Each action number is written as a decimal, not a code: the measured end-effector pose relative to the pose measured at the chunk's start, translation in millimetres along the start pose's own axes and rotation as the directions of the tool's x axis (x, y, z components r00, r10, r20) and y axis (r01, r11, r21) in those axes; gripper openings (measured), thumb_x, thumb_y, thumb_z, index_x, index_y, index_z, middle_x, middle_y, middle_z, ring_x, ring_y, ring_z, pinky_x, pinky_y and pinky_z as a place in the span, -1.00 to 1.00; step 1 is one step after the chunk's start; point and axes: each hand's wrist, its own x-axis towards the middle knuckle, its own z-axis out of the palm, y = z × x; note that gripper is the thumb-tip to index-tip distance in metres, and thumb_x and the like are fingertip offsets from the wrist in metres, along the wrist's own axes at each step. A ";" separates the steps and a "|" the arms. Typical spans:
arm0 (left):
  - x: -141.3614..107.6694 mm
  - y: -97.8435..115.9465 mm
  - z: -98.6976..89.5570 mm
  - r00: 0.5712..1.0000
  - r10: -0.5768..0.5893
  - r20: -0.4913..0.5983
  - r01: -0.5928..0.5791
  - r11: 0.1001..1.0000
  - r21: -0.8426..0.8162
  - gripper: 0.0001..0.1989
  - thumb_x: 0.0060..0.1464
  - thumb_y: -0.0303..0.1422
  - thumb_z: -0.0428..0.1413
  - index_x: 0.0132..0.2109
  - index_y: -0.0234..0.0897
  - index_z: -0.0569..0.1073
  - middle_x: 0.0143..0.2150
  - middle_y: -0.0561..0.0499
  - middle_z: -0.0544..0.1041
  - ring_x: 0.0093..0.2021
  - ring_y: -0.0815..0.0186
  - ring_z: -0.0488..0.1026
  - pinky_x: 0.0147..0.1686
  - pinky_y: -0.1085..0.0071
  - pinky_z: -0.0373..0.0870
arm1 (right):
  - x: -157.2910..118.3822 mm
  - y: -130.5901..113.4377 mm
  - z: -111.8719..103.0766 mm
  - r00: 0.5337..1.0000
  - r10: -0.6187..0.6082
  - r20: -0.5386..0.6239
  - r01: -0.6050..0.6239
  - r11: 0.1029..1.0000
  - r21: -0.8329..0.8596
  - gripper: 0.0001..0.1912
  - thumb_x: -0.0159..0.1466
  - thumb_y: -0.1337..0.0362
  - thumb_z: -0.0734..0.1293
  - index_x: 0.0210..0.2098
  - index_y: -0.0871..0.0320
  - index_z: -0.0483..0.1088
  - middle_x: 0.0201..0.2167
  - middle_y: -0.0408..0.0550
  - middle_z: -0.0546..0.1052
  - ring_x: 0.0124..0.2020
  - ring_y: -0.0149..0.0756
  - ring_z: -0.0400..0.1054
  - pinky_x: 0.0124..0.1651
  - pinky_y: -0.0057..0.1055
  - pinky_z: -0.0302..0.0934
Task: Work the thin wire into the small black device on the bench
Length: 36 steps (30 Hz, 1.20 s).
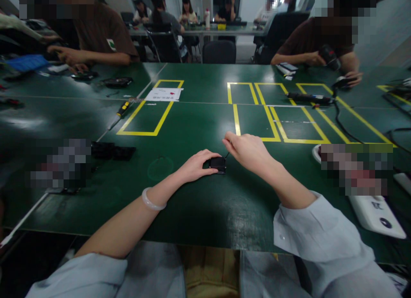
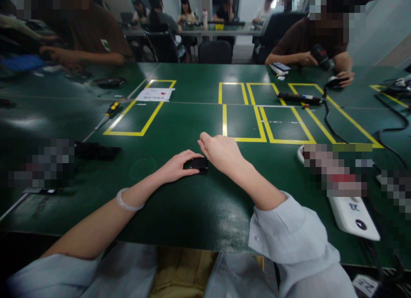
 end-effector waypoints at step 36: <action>0.4 1.9 -1.1 1.000 -0.002 0.011 0.002 1.000 -0.006 -0.56 0.14 -0.13 0.12 0.14 -0.11 0.36 -0.02 -0.05 0.42 -0.01 0.15 0.37 0.00 0.25 0.31 | -0.9 2.0 1.5 0.999 -0.049 0.004 0.049 0.998 0.043 -0.65 0.40 0.11 -0.01 -0.12 0.11 0.30 -0.40 -0.04 0.55 -0.41 -0.27 0.40 -0.46 -0.41 -0.20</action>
